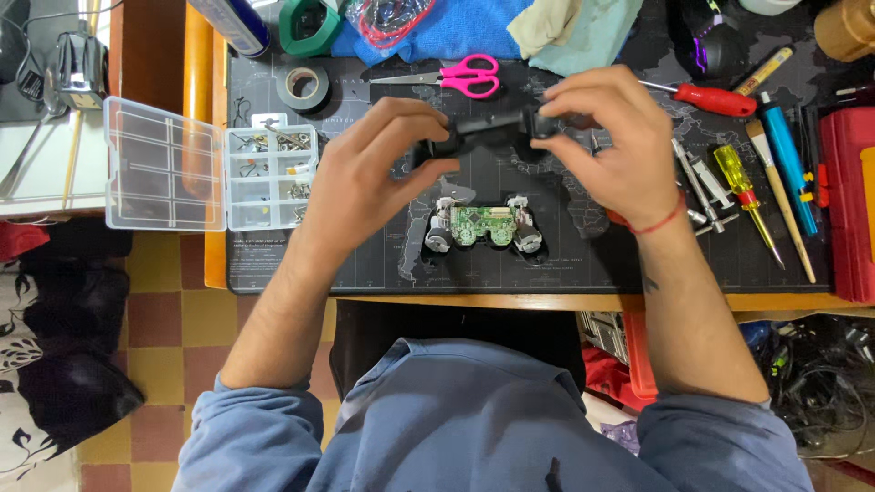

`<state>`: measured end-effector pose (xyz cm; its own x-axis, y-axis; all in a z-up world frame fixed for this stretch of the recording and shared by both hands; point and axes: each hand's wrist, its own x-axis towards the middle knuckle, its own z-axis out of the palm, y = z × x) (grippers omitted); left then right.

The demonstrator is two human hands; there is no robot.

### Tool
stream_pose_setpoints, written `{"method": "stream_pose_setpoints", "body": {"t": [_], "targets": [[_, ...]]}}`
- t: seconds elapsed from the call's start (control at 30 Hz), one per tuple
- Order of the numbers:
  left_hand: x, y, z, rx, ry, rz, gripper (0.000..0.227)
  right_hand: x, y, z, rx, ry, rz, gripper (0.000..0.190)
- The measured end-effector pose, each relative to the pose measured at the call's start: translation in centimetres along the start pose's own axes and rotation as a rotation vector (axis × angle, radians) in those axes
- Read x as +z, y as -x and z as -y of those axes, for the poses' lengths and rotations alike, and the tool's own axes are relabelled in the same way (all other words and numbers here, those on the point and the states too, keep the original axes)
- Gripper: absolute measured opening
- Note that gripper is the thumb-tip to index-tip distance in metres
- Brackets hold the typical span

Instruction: The person assembles a disassembled game controller by hand. They attach the two halves of the controller shell to the circuit board, then use scissors to cut a black cable and insert it into the controller. Finally, they press the two halves together to complete the assembly.

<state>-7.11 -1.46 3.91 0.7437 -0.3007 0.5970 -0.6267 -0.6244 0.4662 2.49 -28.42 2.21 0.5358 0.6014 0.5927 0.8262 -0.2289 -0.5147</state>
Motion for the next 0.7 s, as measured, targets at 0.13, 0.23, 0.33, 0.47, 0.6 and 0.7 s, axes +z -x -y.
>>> {"method": "stream_pose_setpoints", "body": {"t": [0.13, 0.23, 0.33, 0.47, 0.6, 0.7], "targets": [[1.6, 0.5, 2.7, 0.099, -0.135, 0.048, 0.02, 2.1, 0.3, -3.3, -0.133, 0.094, -0.06, 0.023], [2.1, 0.7, 3.6, 0.18, -0.179, 0.096, 0.016, 2.6, 0.5, -3.9, -0.155, 0.128, -0.078, 0.026], [2.1, 0.7, 3.4, 0.17, -0.145, 0.095, 0.017, 2.1, 0.6, -3.5, -0.139, 0.141, -0.064, 0.026], [1.8, 0.7, 2.7, -0.013, -0.021, 0.002, 0.029, 1.1, 0.6, -1.7, 0.058, 0.013, 0.048, 0.025], [0.5, -0.5, 1.6, -0.195, 0.185, 0.016, 0.022, -0.3, -0.1, -0.5, 0.345, -0.157, 0.198, 0.026], [0.7, -0.3, 1.4, -0.525, 0.368, 0.101, 0.02, -0.6, -1.0, 0.8, 0.829, -0.252, 0.373, 0.013]]}}
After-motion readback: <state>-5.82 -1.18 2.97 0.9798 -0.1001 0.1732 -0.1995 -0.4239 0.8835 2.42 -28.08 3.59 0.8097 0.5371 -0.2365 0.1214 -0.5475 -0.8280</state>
